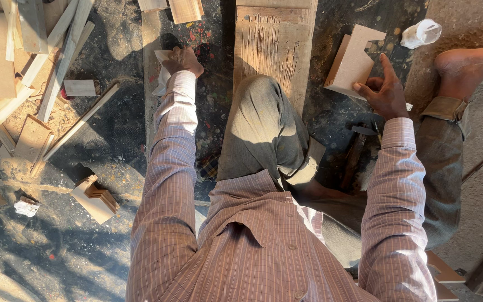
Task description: The person sits on the floor and assembles small wooden pieces by hand. They use a hammer to tap nails into the wood, occasionally applying glue from a small container, and then set the assembled pieces aside.
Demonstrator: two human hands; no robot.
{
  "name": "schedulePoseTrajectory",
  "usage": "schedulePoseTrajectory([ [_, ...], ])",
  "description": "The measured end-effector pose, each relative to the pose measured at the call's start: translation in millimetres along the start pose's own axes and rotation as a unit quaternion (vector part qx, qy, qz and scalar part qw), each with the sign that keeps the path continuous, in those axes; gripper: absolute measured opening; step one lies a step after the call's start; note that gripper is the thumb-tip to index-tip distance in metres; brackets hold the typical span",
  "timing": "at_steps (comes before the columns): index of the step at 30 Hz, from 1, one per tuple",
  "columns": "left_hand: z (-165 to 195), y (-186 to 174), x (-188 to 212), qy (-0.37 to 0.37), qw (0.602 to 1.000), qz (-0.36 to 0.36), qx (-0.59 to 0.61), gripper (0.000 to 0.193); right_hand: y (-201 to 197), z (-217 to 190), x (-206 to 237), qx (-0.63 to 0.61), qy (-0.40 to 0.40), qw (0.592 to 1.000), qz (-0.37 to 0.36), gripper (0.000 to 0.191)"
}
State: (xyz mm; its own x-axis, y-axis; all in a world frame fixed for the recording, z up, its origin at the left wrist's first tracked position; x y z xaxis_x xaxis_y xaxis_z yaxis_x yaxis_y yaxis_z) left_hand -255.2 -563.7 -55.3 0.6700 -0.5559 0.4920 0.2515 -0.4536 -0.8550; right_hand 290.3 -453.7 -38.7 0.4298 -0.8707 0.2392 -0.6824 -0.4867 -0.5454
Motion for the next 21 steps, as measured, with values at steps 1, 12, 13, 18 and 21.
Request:
schedulePoseTrajectory([
  [1,4,2,1,0.022,0.999,0.013,-0.027,0.04,0,1,0,-0.008,0.003,1.0,-0.001,0.107],
  [12,-10,14,-3,0.22,0.947,0.178,0.153,0.034,1,6,-6,-0.015,0.009,1.0,-0.005,0.106],
  [13,-12,16,-2,0.224,0.943,0.179,0.168,0.032,2,6,-7,-0.016,0.014,1.0,-0.006,0.106],
  [18,-6,17,13,0.29,0.922,0.237,0.1,0.029,4,5,-8,-0.023,0.012,1.0,-0.003,0.104],
  [21,-14,11,15,0.266,0.903,0.25,0.226,0.019,4,6,-8,-0.013,0.015,1.0,-0.002,0.104],
])
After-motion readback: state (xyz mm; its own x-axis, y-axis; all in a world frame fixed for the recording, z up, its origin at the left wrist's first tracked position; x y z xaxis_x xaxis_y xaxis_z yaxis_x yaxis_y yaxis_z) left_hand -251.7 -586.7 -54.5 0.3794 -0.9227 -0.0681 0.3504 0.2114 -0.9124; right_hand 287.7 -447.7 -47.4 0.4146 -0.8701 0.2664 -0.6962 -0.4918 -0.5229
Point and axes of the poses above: each hand's wrist, its own x-axis away from the middle knuckle, its own y-axis out of the palm, z = x × y, the point moved 6 cm from there along -x, towards the middle knuckle, and after that the axes turned 6 degrees about -y, right-handed, at the moved point
